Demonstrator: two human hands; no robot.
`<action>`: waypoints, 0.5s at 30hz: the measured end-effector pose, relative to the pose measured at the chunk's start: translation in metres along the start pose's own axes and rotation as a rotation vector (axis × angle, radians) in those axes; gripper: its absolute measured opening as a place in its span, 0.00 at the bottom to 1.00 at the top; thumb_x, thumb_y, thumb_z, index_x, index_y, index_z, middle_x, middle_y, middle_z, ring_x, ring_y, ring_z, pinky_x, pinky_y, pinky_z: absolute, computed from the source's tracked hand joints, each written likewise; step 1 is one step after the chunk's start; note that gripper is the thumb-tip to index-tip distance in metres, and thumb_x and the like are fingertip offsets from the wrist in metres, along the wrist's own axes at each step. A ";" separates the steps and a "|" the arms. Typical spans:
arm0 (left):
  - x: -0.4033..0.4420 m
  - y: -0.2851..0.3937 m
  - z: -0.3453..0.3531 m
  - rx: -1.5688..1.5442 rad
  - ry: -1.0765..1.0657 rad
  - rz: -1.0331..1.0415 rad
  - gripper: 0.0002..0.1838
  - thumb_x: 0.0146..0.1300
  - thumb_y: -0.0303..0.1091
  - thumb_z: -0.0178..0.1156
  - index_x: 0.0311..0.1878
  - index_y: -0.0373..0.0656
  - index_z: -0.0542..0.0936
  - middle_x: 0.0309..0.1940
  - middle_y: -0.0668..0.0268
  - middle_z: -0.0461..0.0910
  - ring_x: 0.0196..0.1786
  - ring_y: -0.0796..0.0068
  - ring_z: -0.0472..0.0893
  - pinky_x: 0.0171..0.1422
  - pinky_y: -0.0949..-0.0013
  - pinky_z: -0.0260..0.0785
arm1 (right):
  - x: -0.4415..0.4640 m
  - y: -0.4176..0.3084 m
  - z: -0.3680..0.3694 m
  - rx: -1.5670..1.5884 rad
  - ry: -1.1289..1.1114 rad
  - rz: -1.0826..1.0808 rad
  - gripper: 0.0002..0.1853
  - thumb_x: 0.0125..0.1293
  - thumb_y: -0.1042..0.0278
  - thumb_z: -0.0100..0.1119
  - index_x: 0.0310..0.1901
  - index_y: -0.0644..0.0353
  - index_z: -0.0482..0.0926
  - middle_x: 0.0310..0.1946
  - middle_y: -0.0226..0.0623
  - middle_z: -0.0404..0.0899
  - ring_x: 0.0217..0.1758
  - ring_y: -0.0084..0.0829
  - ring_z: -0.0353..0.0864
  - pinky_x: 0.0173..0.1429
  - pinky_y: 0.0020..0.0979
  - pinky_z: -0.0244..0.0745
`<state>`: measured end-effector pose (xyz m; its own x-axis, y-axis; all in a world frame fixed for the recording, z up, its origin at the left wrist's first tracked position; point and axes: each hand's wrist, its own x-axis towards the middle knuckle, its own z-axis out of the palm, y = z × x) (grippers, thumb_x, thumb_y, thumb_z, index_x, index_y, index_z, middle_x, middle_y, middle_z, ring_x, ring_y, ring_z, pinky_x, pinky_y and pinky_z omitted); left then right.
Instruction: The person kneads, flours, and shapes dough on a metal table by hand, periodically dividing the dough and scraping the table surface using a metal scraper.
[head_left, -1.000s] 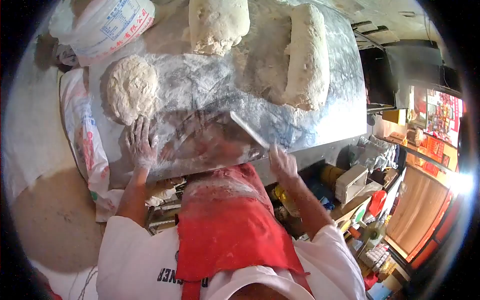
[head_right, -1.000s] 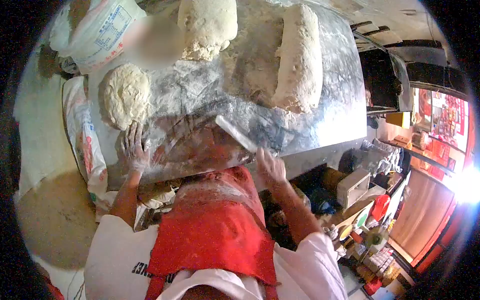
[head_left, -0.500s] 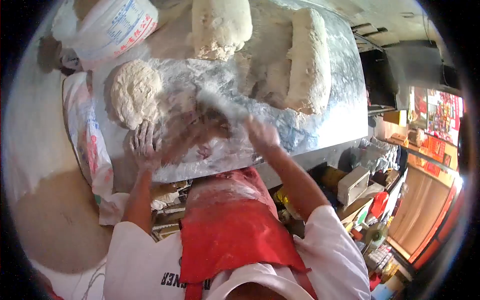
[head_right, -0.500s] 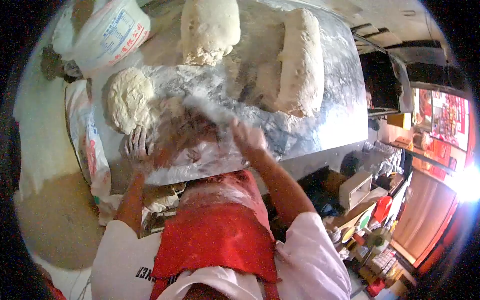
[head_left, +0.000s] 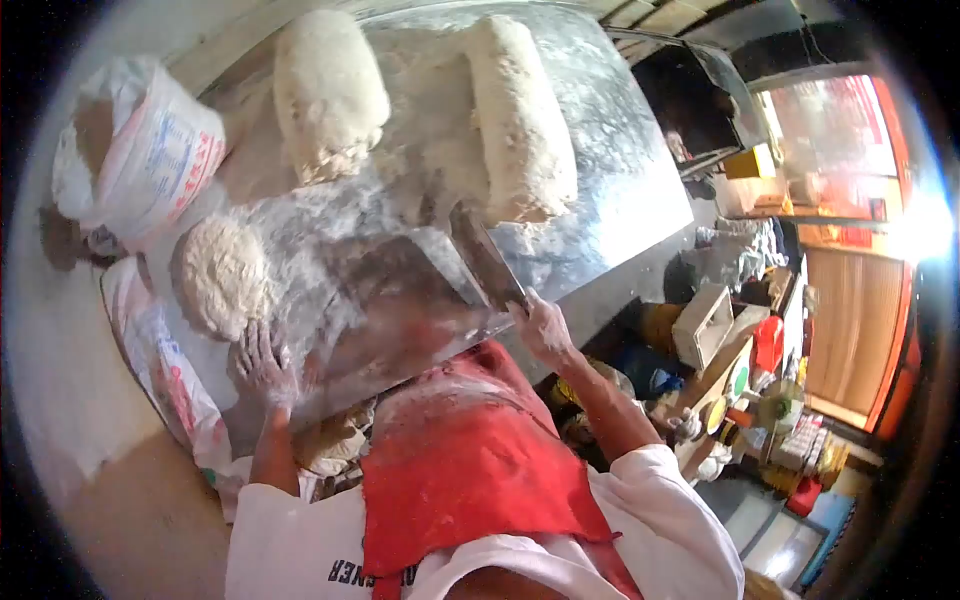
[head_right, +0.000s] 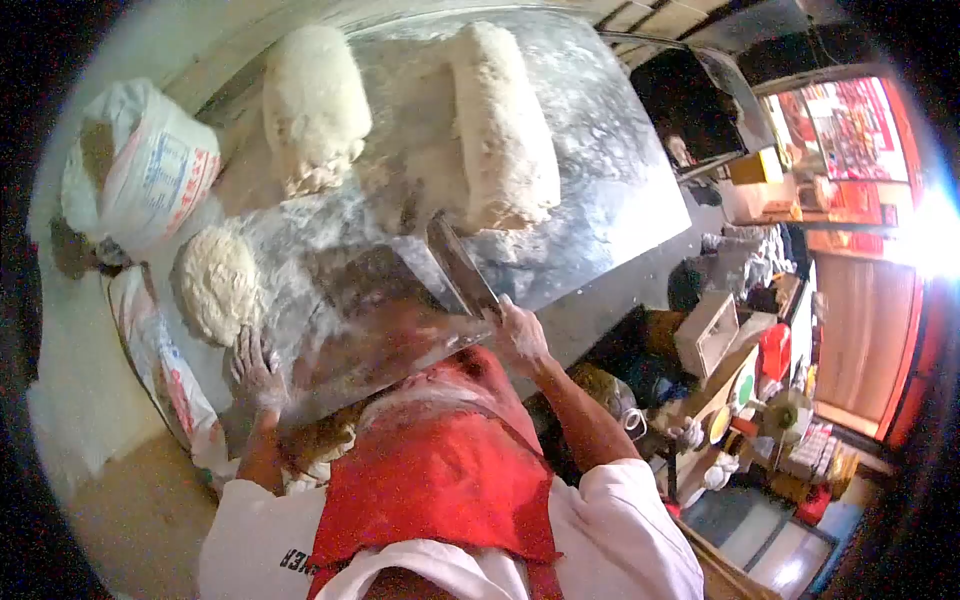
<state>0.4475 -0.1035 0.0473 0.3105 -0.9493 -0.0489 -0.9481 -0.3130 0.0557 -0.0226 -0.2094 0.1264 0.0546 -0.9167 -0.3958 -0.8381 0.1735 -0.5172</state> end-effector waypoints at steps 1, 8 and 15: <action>0.000 0.003 0.001 -0.006 0.011 0.019 0.33 0.69 0.48 0.53 0.76 0.53 0.64 0.77 0.68 0.61 0.79 0.61 0.58 0.81 0.48 0.45 | -0.012 0.012 -0.007 0.003 0.022 0.007 0.16 0.71 0.61 0.58 0.51 0.65 0.76 0.31 0.54 0.82 0.36 0.56 0.82 0.41 0.48 0.74; -0.002 0.026 0.006 0.026 0.050 -0.068 0.34 0.69 0.45 0.55 0.76 0.48 0.63 0.76 0.59 0.62 0.79 0.54 0.56 0.80 0.46 0.47 | -0.054 0.117 -0.052 0.351 0.328 0.273 0.12 0.70 0.66 0.59 0.47 0.66 0.81 0.30 0.29 0.79 0.33 0.22 0.73 0.40 0.31 0.73; 0.075 0.231 0.004 -0.947 -0.173 0.051 0.27 0.80 0.44 0.43 0.75 0.41 0.63 0.74 0.54 0.64 0.76 0.58 0.62 0.80 0.59 0.52 | 0.062 0.172 -0.159 0.270 0.562 0.180 0.15 0.72 0.60 0.59 0.51 0.63 0.81 0.36 0.44 0.83 0.36 0.33 0.81 0.45 0.38 0.76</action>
<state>0.2511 -0.2473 0.0520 0.1848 -0.9686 -0.1660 -0.4885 -0.2372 0.8397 -0.2501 -0.2940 0.1334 -0.4279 -0.9007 -0.0745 -0.6378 0.3593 -0.6813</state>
